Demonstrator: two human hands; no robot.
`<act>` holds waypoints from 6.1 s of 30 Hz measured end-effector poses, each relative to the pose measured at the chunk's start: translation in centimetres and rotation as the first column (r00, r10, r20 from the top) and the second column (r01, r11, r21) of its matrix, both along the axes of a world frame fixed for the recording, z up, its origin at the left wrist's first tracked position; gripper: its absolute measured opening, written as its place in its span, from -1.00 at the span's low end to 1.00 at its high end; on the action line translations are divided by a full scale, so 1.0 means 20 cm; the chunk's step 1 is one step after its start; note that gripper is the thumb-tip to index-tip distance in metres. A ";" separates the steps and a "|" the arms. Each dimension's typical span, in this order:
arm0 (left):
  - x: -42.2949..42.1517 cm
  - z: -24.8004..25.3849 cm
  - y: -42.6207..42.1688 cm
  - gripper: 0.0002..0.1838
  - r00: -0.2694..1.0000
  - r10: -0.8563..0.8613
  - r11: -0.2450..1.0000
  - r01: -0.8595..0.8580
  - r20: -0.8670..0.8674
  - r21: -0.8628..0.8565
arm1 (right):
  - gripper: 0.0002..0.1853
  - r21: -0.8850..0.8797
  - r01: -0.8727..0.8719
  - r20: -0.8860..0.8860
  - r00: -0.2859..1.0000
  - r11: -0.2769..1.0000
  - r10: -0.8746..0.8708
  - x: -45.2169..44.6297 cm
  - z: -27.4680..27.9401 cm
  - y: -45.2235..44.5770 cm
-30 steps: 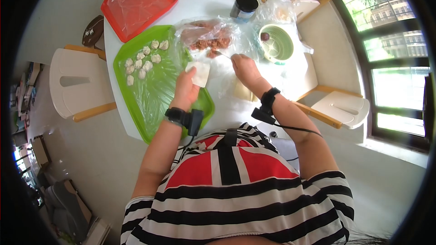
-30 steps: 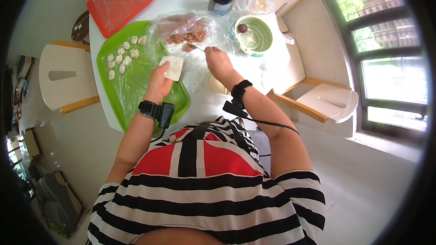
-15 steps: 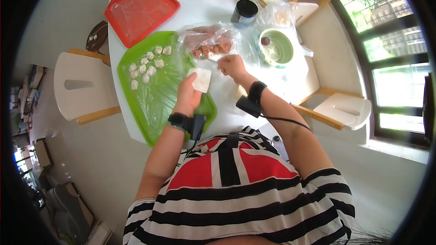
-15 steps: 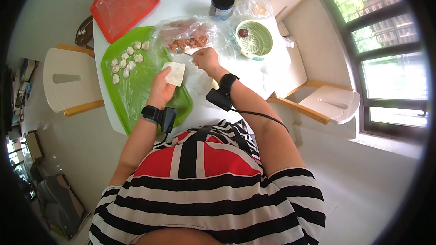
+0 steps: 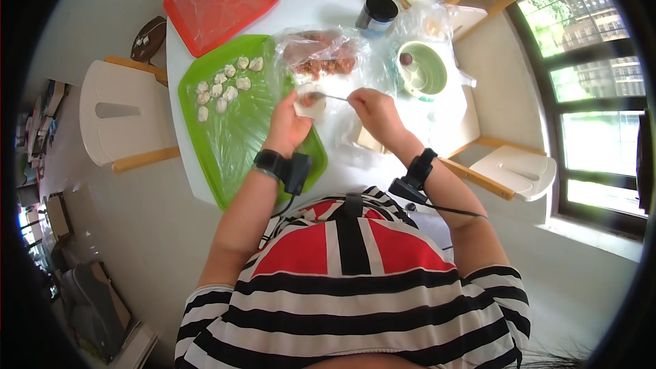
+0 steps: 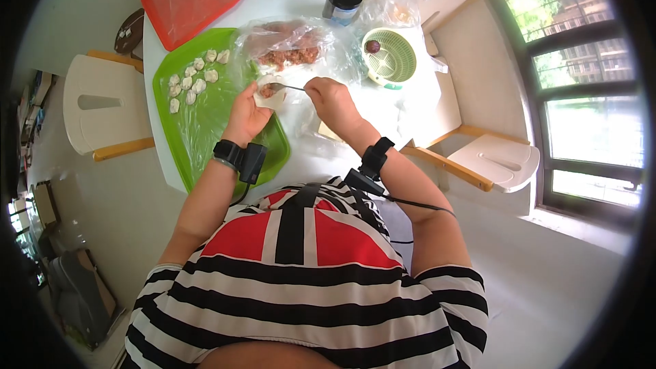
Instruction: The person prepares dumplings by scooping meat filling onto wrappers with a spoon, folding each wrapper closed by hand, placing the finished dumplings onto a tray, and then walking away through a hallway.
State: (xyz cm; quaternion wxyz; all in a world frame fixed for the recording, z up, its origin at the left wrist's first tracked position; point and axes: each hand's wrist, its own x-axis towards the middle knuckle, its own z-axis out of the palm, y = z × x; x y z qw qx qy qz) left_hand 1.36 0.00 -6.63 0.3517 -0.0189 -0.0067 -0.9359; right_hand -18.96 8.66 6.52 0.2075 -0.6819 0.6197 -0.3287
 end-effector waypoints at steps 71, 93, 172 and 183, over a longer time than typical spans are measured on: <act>-0.07 0.49 0.24 -0.58 0.713 0.022 0.953 0.197 0.700 -0.230 | -0.94 0.296 0.063 0.664 0.704 0.953 -0.253 -0.04 -0.01 0.10; -0.09 0.50 0.20 -0.79 0.412 0.540 0.690 0.283 0.733 -0.667 | -0.89 0.170 -0.010 0.356 0.933 0.985 -0.052 0.03 0.06 0.09; 0.51 0.58 0.21 -0.57 0.485 0.291 0.881 0.199 0.824 -0.429 | -0.77 -0.269 -0.335 -0.110 0.942 0.903 0.317 0.56 0.08 -0.04; 0.50 0.43 0.28 -0.66 0.228 0.653 0.725 0.086 0.722 -0.683 | -0.92 0.274 0.006 0.380 0.918 0.962 -0.114 0.77 -0.13 -0.06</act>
